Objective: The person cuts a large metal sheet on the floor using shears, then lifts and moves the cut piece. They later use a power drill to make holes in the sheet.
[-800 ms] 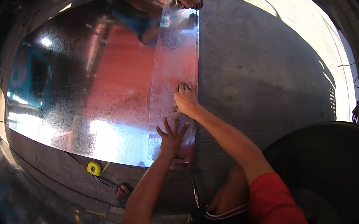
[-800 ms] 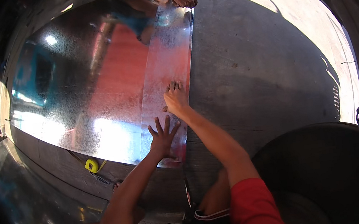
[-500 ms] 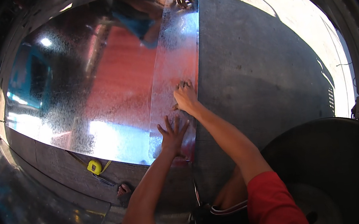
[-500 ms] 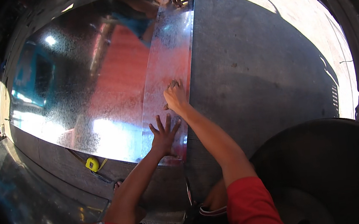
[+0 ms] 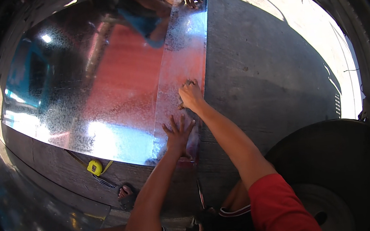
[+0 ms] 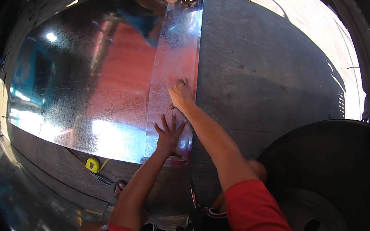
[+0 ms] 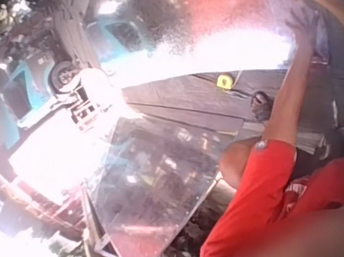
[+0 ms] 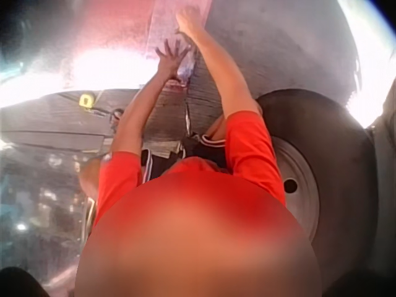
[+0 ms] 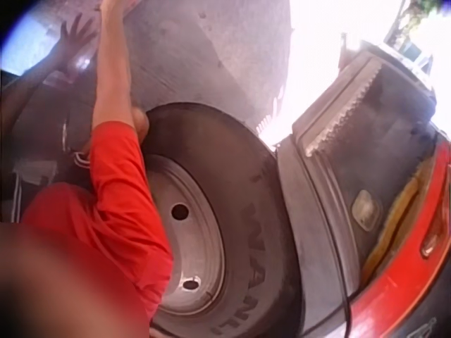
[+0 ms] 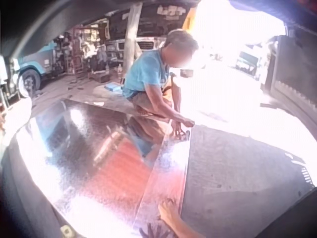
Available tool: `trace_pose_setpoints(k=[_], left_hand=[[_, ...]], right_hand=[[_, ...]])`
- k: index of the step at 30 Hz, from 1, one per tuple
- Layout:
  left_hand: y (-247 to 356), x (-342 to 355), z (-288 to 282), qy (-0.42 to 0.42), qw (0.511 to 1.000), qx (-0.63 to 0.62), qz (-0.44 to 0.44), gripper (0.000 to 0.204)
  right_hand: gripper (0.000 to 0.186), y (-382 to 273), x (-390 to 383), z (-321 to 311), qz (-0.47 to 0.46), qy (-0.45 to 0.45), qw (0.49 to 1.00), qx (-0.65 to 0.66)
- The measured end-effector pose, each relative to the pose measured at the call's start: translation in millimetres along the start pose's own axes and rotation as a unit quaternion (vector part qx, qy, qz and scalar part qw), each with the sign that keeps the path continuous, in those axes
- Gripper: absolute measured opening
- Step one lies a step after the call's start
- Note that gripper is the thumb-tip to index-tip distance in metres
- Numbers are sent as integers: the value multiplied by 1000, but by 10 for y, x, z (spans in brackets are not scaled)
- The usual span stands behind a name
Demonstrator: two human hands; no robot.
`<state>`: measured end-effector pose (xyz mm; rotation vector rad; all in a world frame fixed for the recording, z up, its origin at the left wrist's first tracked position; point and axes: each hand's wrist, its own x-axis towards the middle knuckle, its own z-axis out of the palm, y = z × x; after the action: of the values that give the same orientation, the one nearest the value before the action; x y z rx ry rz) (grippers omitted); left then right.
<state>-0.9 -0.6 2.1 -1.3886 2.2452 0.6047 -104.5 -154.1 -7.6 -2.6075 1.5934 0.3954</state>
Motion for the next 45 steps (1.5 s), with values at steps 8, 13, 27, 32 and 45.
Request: trace_pose_setpoints(k=[8, 13, 27, 32, 45], left_hand=[[8, -1, -7, -7, 1000, 3, 3, 149], [4, 3, 17, -10, 1000, 3, 2, 149], [-21, 0, 101, 45, 998, -30, 40, 150], [-33, 94, 208, 81, 996, -20, 42, 152], [11, -12, 36, 25, 999, -26, 8, 149]], right_hand=[[62, 0, 26, 40, 10, -1, 1000, 4], [61, -17, 32, 64, 21, 2, 1000, 1], [62, 68, 30, 202, -25, 23, 999, 32], [56, 95, -4, 333, -98, 126, 987, 28], [91, -38, -136, 76, 92, 9, 993, 75]])
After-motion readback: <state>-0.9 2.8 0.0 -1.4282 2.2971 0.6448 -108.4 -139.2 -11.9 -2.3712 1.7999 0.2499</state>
